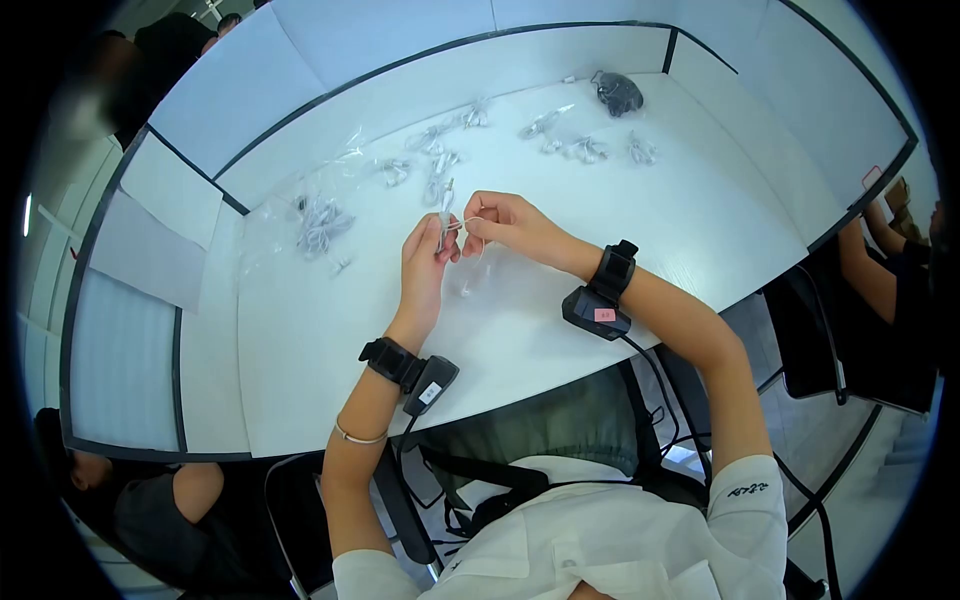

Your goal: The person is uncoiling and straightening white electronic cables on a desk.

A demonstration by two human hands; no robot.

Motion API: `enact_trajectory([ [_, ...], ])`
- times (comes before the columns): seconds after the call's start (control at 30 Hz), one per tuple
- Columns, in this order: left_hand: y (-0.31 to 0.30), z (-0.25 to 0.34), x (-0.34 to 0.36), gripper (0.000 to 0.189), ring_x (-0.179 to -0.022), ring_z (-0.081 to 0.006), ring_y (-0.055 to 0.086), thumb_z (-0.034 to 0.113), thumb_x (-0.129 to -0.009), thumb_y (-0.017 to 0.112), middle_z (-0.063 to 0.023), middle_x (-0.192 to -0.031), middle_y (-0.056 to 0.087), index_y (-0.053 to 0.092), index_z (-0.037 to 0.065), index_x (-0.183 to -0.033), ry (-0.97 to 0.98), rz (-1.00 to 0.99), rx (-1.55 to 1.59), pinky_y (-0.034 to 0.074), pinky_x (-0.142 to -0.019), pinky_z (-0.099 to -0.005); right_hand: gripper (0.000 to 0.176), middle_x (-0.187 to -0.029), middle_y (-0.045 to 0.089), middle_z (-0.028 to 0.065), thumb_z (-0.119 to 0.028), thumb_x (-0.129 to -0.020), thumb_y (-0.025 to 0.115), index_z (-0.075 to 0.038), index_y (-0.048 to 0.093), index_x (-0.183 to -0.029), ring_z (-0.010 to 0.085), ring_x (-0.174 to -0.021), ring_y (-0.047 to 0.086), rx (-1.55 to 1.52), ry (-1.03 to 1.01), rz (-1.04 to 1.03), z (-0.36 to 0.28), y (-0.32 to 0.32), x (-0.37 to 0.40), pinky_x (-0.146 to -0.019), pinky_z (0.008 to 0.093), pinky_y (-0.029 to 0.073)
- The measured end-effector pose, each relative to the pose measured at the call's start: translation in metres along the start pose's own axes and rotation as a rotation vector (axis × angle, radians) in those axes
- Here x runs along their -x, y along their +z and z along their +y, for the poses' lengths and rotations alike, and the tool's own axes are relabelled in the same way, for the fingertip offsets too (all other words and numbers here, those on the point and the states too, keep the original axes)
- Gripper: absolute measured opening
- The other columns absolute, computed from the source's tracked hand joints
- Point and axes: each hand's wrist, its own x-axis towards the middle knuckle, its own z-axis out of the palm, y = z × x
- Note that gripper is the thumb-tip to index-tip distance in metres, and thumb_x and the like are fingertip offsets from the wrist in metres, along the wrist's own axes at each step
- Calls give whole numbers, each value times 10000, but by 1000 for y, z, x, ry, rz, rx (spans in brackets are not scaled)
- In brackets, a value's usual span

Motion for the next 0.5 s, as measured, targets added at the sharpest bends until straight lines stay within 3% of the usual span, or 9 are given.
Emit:
enact_trajectory([
  [0.1,3,3,1,272,-641,-77,346,252,-964,372,24,-699,402,524,31,-922,-2,4,10,331,-654,-249,118,-787,584,28,-167,-891,479,-54,507,-875,111,-769,581,22,-34,33,-2,2,0,-786,264,451],
  [0.3,-1,-2,-1,292,-595,-70,331,248,-969,373,30,-680,400,546,19,-917,3,39,74,357,-616,-250,139,-619,390,-49,-208,-889,469,-75,507,-874,64,-580,444,-113,181,-82,-19,0,7,-633,241,445],
  [0.33,-2,-1,-1,288,-593,-68,325,246,-966,377,30,-679,397,546,18,-921,7,38,91,356,-611,-252,148,-598,302,-65,-224,-893,482,-81,501,-860,49,-545,348,-104,212,-65,-23,0,9,-553,226,383],
  [0.5,-5,4,-2,265,-599,-71,312,230,-956,374,33,-679,381,532,20,-921,7,53,117,334,-631,-258,257,-564,299,-75,-288,-899,505,-55,579,-821,44,-538,311,147,207,47,-23,-9,5,-499,225,256],
])
